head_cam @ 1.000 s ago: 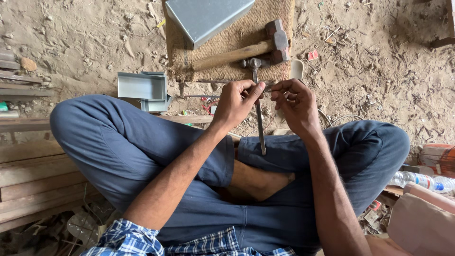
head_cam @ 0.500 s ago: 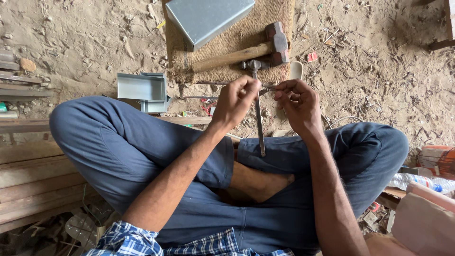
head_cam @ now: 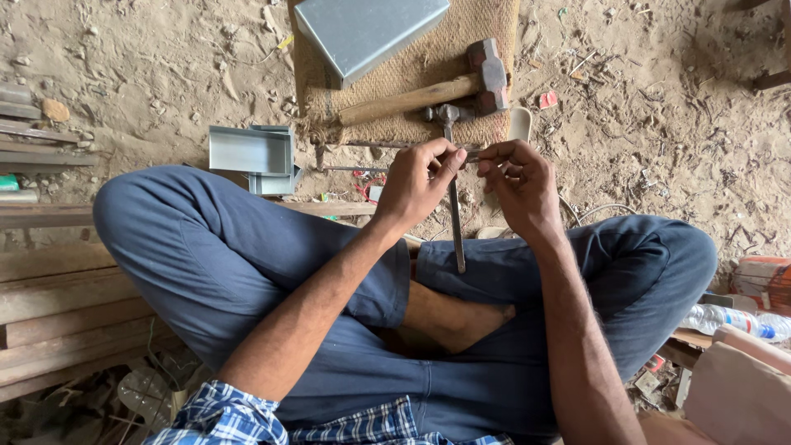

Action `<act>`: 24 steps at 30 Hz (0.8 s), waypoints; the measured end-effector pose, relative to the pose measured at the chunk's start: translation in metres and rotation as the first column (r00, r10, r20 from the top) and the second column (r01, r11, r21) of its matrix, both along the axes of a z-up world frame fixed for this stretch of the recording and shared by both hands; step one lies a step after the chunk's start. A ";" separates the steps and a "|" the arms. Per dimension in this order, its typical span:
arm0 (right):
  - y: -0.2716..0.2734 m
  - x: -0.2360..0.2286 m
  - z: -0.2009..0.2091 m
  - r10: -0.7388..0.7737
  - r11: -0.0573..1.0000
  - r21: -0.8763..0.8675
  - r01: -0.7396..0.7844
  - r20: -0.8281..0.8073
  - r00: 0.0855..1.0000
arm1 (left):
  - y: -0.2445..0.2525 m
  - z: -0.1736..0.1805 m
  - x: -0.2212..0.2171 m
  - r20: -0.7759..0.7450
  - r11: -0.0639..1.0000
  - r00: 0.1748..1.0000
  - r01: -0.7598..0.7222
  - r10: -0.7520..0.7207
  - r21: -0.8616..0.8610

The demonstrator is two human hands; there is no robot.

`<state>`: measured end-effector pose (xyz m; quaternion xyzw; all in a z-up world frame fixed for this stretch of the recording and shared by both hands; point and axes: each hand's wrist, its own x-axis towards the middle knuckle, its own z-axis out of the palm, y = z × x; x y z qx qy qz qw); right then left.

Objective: The person sits on the ground and uses a hammer to strike a rectangular metal box placed on a burlap sack. They repeatedly hit the edges and corners of the box, occasionally adjusting its position. Later, they use a metal rod and hammer to work on a small metal piece.

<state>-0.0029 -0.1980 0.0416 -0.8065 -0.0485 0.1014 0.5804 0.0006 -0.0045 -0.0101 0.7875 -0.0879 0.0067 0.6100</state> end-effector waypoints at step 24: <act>0.007 0.003 0.010 -0.039 0.994 -0.100 0.042 0.035 0.999 | -0.006 -0.010 0.001 0.140 0.994 0.988 -0.073 0.061 0.082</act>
